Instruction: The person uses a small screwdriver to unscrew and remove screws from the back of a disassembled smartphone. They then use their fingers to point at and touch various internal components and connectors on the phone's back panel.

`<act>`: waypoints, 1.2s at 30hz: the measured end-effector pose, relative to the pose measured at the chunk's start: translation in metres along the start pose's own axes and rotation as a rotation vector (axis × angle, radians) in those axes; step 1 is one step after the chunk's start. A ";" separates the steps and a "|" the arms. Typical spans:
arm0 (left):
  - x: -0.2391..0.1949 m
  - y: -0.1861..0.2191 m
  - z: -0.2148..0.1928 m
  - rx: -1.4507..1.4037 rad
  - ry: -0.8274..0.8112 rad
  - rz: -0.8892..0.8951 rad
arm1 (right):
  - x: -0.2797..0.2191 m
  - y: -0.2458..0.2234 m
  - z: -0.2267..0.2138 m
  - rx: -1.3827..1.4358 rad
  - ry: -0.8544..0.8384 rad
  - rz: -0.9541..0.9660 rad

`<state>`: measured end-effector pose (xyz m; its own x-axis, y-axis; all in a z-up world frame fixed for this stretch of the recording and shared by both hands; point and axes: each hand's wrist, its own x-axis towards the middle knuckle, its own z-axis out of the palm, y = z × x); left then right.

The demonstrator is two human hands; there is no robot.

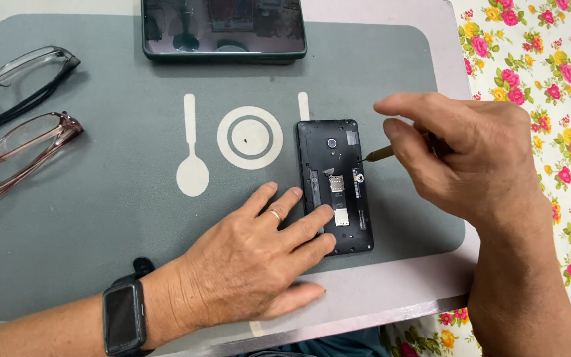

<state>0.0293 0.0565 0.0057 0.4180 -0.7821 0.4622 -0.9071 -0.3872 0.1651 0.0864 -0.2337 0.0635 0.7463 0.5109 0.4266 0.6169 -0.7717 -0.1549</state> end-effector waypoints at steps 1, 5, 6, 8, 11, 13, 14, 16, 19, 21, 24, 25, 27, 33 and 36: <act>0.000 0.001 0.000 -0.057 0.008 -0.018 | 0.001 -0.003 -0.001 -0.002 -0.007 0.019; 0.002 0.005 -0.004 -0.150 0.024 -0.067 | 0.003 -0.007 -0.007 0.007 -0.034 0.007; 0.002 0.005 -0.003 -0.150 0.025 -0.066 | 0.005 -0.009 -0.008 0.005 -0.033 0.008; 0.003 0.005 -0.003 -0.143 0.042 -0.072 | 0.008 -0.013 -0.010 -0.071 -0.090 0.028; 0.002 0.001 0.000 -0.095 0.047 -0.032 | 0.013 -0.017 -0.013 -0.005 -0.128 0.070; 0.003 -0.001 0.000 -0.076 0.051 -0.013 | 0.014 -0.017 -0.011 -0.019 -0.118 0.082; 0.003 -0.002 0.000 -0.055 0.056 0.001 | 0.014 -0.017 -0.010 -0.030 -0.109 0.090; 0.003 -0.003 0.000 -0.042 0.052 0.014 | 0.011 -0.011 -0.005 -0.037 -0.071 0.047; 0.003 -0.004 -0.001 -0.033 0.043 0.027 | 0.011 -0.012 -0.007 -0.032 -0.068 0.028; 0.003 -0.005 -0.002 -0.038 0.040 0.032 | 0.014 -0.016 -0.012 -0.022 -0.101 0.055; 0.004 -0.005 -0.003 -0.048 0.008 0.029 | 0.016 -0.020 -0.015 0.059 -0.144 0.044; 0.004 -0.005 -0.003 -0.042 0.002 0.031 | 0.015 -0.019 -0.013 0.024 -0.130 0.053; 0.004 -0.005 -0.003 -0.039 -0.006 0.035 | 0.012 -0.015 -0.009 -0.011 -0.117 0.064; 0.003 -0.006 -0.003 -0.047 -0.011 0.034 | 0.016 -0.019 -0.013 0.020 -0.108 0.022; 0.004 -0.005 -0.005 -0.055 -0.011 0.027 | 0.016 -0.018 -0.014 0.079 -0.162 0.042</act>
<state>0.0354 0.0581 0.0106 0.3932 -0.7974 0.4578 -0.9194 -0.3387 0.1999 0.0835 -0.2166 0.0857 0.7984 0.5380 0.2704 0.5972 -0.7647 -0.2419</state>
